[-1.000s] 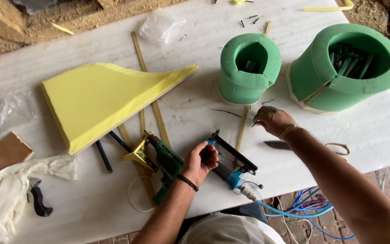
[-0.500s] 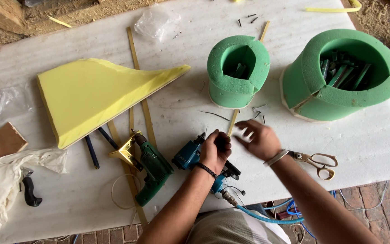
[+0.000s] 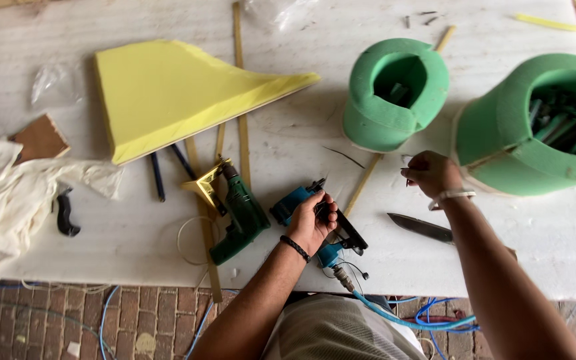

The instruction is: The person uses a pneumatic staple gun to attach fabric to a foam cushion, then unpacks metal brackets and screws from a bag. They plug in a power cord and use a corded drill to fasten the brackets to the underside of the cushion.

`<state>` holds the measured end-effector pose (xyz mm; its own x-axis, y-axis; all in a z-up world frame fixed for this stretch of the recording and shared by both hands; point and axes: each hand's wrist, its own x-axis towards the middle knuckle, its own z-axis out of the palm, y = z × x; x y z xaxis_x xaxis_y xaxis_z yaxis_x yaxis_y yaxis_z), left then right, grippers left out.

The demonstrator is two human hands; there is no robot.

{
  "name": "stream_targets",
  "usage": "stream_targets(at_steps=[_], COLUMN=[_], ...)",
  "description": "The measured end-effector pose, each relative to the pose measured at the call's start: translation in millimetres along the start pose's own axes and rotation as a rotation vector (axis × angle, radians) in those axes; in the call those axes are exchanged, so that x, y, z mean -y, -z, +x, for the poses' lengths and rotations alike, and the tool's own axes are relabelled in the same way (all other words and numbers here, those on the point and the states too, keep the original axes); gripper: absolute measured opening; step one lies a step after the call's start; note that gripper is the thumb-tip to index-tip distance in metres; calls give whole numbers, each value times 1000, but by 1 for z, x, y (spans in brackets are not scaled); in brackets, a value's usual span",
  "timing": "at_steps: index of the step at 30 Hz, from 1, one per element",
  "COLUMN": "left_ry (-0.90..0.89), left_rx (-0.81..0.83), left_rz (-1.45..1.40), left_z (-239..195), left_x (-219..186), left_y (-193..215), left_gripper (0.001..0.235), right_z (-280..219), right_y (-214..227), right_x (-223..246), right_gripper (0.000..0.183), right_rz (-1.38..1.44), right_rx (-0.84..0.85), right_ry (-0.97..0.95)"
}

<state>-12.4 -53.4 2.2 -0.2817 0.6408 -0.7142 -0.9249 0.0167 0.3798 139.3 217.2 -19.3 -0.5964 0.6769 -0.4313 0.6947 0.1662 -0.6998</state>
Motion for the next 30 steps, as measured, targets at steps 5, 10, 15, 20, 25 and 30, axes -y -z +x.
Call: stream_targets(at_steps=[5,10,15,20,25,30], left_ry=[-87,-280,-413,-594,-622,-548], left_rx=[-37,61,-144,-257,-265,-202], left_rz=[-97,-419,-451,-588,-737,-668], left_z=[-6,-27,-94,-171,-221,-240], left_x=[-3,-23,-59,-70,-64,-66], left_y=[26,66,132,196,271,343], left_gripper=[29,31,25,26,27,21], right_z=[-64,-110,-107,-81,-38,-56], right_y=[-67,-130,-187,-245,-286,-291], right_x=[83,166,221,243,236,225], right_gripper=[25,44,58,93,83,87], right_rz=[335,179,-180,-567,-754,-693], right_rx=[293,228,323,358,467,188], right_ry=[289,516,469,243,77,128])
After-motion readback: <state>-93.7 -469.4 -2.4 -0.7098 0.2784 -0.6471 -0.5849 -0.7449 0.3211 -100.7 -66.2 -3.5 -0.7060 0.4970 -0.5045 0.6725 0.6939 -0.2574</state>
